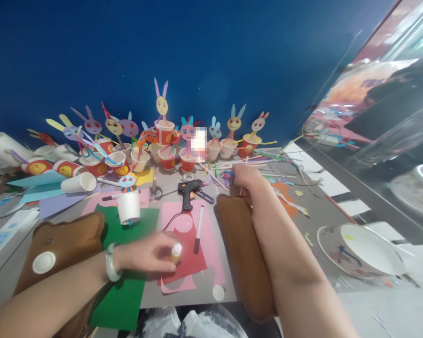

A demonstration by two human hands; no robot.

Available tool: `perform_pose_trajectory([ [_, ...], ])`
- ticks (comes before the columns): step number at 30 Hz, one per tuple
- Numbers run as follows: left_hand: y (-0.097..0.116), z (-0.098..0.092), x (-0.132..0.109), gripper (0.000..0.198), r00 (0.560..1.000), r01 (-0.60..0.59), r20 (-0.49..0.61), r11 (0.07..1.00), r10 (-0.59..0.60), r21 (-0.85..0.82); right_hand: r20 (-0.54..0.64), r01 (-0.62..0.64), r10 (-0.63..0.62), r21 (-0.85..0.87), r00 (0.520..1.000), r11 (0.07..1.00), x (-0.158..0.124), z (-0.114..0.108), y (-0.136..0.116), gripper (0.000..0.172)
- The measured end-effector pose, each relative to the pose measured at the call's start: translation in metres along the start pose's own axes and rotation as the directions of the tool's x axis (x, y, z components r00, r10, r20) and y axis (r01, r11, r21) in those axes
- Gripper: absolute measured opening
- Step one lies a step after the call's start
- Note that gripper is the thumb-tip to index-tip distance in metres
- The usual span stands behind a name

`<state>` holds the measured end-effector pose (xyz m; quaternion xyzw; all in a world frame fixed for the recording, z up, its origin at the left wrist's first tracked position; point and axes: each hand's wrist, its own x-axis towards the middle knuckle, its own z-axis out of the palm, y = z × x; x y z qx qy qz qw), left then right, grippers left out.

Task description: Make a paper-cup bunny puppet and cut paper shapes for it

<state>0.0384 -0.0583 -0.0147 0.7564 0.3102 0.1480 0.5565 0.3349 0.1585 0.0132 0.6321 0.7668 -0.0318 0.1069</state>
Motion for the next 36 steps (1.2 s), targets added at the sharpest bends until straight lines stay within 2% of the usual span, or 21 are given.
perform_pose_trajectory([
  [4, -0.003, 0.000, 0.000, 0.023, 1.000, -0.007, -0.010, 1.000, 0.007, 0.013, -0.049, -0.043, 0.045, 0.041, 0.998, 0.998, -0.003, -0.011, 0.010, 0.049],
  [11, -0.007, 0.001, -0.001, 0.017, 1.000, -0.017, -0.009, 0.999, 0.017, 0.039, -0.250, -0.114, 0.149, 0.150, 0.957, 0.982, -0.018, -0.033, 0.016, 0.040],
  [15, -0.005, 0.001, 0.000, 0.018, 1.000, -0.006, -0.010, 0.997, 0.007, 0.073, -0.318, -0.033, 0.090, 0.182, 0.944, 0.983, -0.015, -0.030, 0.013, 0.053],
  [19, -0.006, 0.000, 0.001, 0.021, 1.000, -0.012, -0.007, 0.997, 0.012, 0.080, -0.344, 0.074, -0.003, 0.191, 0.939, 0.979, -0.005, -0.020, 0.015, 0.081],
  [20, -0.007, 0.000, 0.001, 0.021, 1.000, -0.014, -0.006, 0.997, 0.014, 0.079, -0.342, 0.076, -0.011, 0.179, 0.940, 0.981, -0.003, -0.018, 0.017, 0.081],
  [22, -0.007, 0.000, 0.001, 0.022, 1.000, -0.016, -0.001, 0.997, 0.016, 0.078, -0.290, 0.048, -0.007, 0.133, 0.957, 0.990, 0.000, -0.016, 0.020, 0.069],
  [25, -0.007, 0.001, 0.000, 0.020, 1.000, -0.012, -0.003, 0.997, 0.012, 0.074, -0.126, 0.014, -0.007, 0.053, 0.992, 0.999, 0.002, -0.014, 0.020, 0.042],
  [28, -0.005, 0.001, 0.000, 0.016, 1.000, 0.000, -0.007, 0.998, 0.000, 0.070, -0.006, 0.027, -0.027, 0.030, 1.000, 0.999, 0.003, -0.010, 0.014, 0.027],
  [31, -0.006, 0.001, 0.000, 0.016, 1.000, 0.001, -0.004, 0.998, -0.001, 0.058, 0.022, 0.029, -0.030, 0.030, 0.999, 0.999, 0.004, -0.003, 0.007, 0.021],
  [36, -0.007, 0.001, 0.000, 0.018, 1.000, -0.017, -0.008, 0.998, 0.018, 0.059, 0.024, 0.064, -0.065, 0.045, 0.998, 0.997, 0.006, 0.005, 0.003, 0.023],
])
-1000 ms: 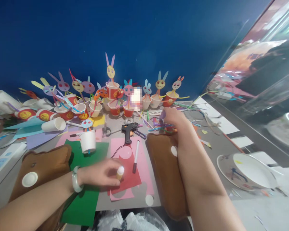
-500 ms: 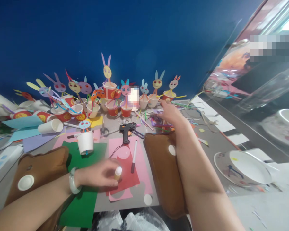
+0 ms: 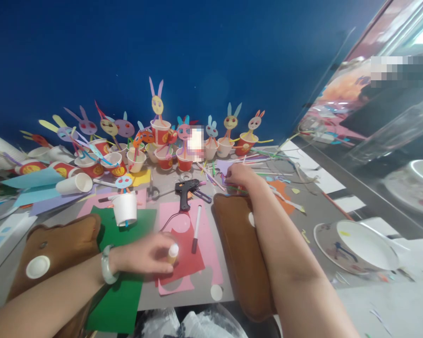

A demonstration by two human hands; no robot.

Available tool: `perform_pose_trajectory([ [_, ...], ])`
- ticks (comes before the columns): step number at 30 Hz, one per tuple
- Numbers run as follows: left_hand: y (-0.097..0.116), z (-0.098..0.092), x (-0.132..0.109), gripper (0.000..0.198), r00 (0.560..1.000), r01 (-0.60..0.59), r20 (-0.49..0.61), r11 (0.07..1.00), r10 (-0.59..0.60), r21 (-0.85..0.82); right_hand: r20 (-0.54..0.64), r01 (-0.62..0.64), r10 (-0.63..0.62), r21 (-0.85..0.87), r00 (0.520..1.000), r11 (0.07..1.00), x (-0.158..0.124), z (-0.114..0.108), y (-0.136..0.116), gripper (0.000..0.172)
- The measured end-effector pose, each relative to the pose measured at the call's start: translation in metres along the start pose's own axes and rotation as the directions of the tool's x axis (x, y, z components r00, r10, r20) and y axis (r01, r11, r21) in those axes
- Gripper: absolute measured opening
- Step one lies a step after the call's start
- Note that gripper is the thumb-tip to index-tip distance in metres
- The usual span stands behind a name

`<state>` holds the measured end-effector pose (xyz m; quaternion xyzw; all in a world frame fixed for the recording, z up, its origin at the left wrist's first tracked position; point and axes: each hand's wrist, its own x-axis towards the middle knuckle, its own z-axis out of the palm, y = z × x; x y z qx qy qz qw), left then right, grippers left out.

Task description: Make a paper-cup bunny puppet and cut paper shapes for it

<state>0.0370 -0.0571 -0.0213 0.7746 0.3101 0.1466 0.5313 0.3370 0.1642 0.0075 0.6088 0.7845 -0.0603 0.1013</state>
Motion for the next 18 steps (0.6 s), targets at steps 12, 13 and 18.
perform_pose_trajectory([
  [12, 0.000, 0.000, 0.000, 0.022, 1.000, 0.012, 0.002, 1.000, -0.012, 0.025, -0.183, -0.067, 0.081, 0.081, 0.980, 0.995, -0.005, -0.022, 0.016, 0.024],
  [13, 0.000, 0.000, 0.000, 0.022, 1.000, 0.012, 0.002, 1.000, -0.012, 0.027, -0.203, -0.071, 0.089, 0.096, 0.975, 0.993, -0.006, -0.024, 0.017, 0.023],
  [18, 0.000, 0.000, -0.001, 0.019, 1.000, 0.005, 0.001, 1.000, -0.005, 0.020, -0.295, -0.106, 0.148, 0.154, 0.944, 0.982, -0.017, -0.035, 0.019, 0.024],
])
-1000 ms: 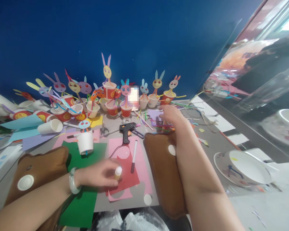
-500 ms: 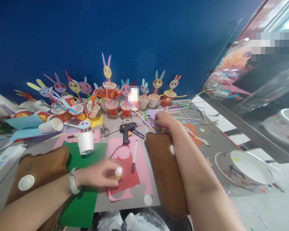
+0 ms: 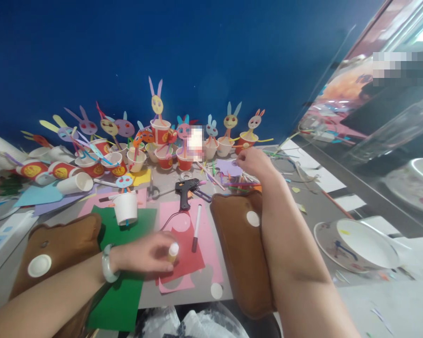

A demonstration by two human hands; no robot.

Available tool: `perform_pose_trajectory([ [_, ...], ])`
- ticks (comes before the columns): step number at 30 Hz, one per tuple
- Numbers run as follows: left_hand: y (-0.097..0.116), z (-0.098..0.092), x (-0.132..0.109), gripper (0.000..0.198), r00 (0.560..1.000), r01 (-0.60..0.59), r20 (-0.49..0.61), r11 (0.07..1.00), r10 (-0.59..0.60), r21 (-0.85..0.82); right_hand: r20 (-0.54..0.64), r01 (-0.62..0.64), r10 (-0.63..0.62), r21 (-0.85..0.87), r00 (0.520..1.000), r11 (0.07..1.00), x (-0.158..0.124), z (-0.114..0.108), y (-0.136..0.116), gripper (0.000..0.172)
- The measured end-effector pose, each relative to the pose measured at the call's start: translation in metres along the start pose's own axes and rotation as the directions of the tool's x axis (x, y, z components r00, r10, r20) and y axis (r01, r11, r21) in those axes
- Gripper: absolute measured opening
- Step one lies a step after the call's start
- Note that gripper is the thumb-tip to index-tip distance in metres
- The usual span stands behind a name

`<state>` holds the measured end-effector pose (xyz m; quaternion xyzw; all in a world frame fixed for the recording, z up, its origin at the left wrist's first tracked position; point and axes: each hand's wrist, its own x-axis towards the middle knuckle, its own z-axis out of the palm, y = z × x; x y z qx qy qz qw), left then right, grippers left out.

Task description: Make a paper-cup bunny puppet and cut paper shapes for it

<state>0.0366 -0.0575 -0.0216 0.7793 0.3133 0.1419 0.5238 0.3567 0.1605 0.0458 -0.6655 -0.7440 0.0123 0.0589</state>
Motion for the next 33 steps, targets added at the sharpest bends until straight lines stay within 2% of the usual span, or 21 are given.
perform_pose_trajectory([
  [4, 0.001, 0.000, 0.000, 0.018, 1.000, 0.000, -0.003, 1.000, 0.000, -0.007, -0.045, -0.007, 0.009, 0.049, 0.999, 0.999, -0.002, -0.006, 0.001, 0.023],
  [12, 0.000, 0.000, 0.000, 0.018, 1.000, -0.004, -0.010, 1.000, 0.005, 0.010, -0.124, 0.032, -0.020, 0.089, 0.992, 0.996, -0.004, -0.007, -0.001, 0.011],
  [14, 0.000, 0.001, 0.000, 0.017, 1.000, 0.000, -0.010, 1.000, 0.000, 0.010, -0.107, 0.054, -0.045, 0.079, 0.993, 0.995, -0.004, -0.005, -0.001, 0.011],
  [20, 0.001, 0.000, 0.000, 0.020, 1.000, 0.007, 0.003, 1.000, -0.007, -0.006, 0.076, 0.086, -0.082, -0.052, 0.994, 0.995, 0.005, 0.013, 0.001, 0.018],
  [23, 0.001, 0.000, 0.000, 0.019, 1.000, 0.000, 0.000, 1.000, 0.000, -0.011, 0.100, 0.135, -0.122, -0.135, 0.987, 0.982, 0.013, 0.029, 0.005, 0.019],
  [27, 0.000, 0.001, -0.001, 0.019, 1.000, -0.006, -0.006, 1.000, 0.005, -0.007, 0.136, 0.140, -0.120, -0.147, 0.983, 0.979, 0.019, 0.044, 0.010, 0.017],
  [33, -0.001, 0.000, 0.000, 0.020, 1.000, -0.009, -0.009, 1.000, 0.009, 0.006, 0.080, 0.075, -0.063, -0.160, 0.995, 0.984, 0.019, 0.043, 0.012, 0.018],
])
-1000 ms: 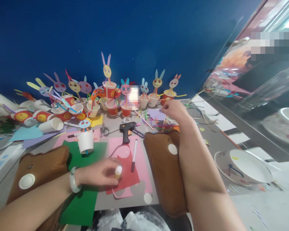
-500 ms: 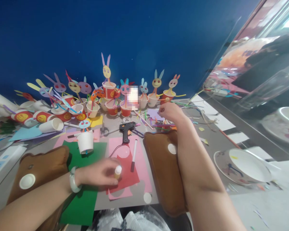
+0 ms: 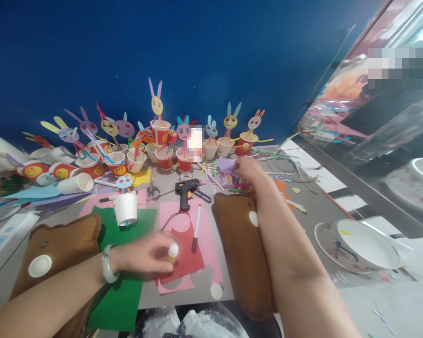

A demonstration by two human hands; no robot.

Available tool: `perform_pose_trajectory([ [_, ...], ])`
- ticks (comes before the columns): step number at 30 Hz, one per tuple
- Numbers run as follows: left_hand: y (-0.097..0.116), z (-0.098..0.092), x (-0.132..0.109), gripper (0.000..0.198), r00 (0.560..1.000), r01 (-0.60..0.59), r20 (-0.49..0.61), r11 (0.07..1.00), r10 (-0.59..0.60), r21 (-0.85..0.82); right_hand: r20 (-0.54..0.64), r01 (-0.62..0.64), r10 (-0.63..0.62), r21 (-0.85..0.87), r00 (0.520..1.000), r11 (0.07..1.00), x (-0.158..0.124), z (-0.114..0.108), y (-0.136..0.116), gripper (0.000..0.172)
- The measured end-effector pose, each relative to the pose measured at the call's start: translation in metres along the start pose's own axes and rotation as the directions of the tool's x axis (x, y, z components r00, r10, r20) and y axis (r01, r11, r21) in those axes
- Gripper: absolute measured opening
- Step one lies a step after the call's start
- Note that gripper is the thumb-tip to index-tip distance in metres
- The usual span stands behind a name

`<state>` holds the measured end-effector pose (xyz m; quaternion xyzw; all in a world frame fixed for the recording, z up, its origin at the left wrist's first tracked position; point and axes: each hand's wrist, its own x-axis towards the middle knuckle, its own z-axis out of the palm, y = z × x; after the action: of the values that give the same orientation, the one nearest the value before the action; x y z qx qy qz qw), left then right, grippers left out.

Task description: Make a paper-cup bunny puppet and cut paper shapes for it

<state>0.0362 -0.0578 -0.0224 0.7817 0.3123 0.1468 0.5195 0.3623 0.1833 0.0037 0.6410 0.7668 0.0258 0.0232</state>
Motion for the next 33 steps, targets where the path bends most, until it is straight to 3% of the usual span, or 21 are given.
perform_pose_trajectory([
  [6, 0.000, 0.000, 0.001, 0.023, 1.000, 0.003, 0.015, 1.000, -0.003, -0.012, -0.215, -0.129, 0.148, 0.101, 0.965, 0.987, -0.011, -0.024, -0.009, 0.021],
  [10, 0.004, -0.002, 0.000, 0.021, 1.000, -0.015, 0.019, 1.000, 0.015, 0.003, -0.269, -0.146, 0.162, 0.081, 0.949, 0.986, -0.027, -0.048, -0.031, 0.019],
  [12, 0.007, -0.004, 0.000, 0.021, 1.000, 0.010, 0.021, 1.000, -0.010, -0.001, -0.314, -0.036, 0.065, 0.096, 0.947, 0.995, -0.041, -0.063, -0.046, 0.017],
  [15, 0.011, -0.006, -0.001, 0.018, 1.000, 0.027, 0.009, 1.000, -0.027, -0.001, -0.473, 0.178, -0.096, 0.130, 0.876, 0.975, -0.072, -0.087, -0.071, 0.013],
  [17, 0.012, -0.006, -0.001, 0.017, 1.000, -0.004, 0.015, 1.000, 0.004, -0.024, -0.505, 0.420, -0.259, 0.236, 0.824, 0.876, -0.094, -0.102, -0.088, 0.011],
  [19, 0.010, -0.006, 0.000, 0.017, 1.000, -0.029, 0.010, 0.999, 0.029, -0.033, -0.476, 0.641, -0.480, 0.267, 0.737, 0.719, -0.111, -0.113, -0.102, 0.015],
  [22, 0.006, -0.006, 0.001, 0.019, 0.997, -0.068, 0.019, 0.997, 0.068, -0.020, -0.446, 0.779, -0.650, 0.220, 0.616, 0.587, -0.122, -0.121, -0.120, 0.018],
  [24, 0.001, -0.006, 0.001, 0.020, 0.995, -0.094, 0.013, 0.995, 0.094, -0.020, -0.436, 0.792, -0.678, 0.163, 0.593, 0.588, -0.122, -0.122, -0.128, 0.019],
  [26, -0.003, -0.005, 0.001, 0.019, 0.994, -0.105, 0.019, 0.994, 0.105, -0.017, -0.410, 0.772, -0.676, 0.126, 0.612, 0.622, -0.121, -0.119, -0.135, 0.021],
  [28, -0.006, -0.004, 0.001, 0.016, 0.993, -0.111, 0.024, 0.994, 0.112, -0.017, -0.366, 0.734, -0.652, 0.150, 0.664, 0.663, -0.123, -0.112, -0.139, 0.023],
  [33, -0.009, -0.003, 0.001, 0.011, 0.994, -0.100, 0.036, 0.995, 0.099, 0.003, -0.287, 0.570, -0.492, 0.425, 0.822, 0.703, -0.139, -0.080, -0.146, 0.024],
])
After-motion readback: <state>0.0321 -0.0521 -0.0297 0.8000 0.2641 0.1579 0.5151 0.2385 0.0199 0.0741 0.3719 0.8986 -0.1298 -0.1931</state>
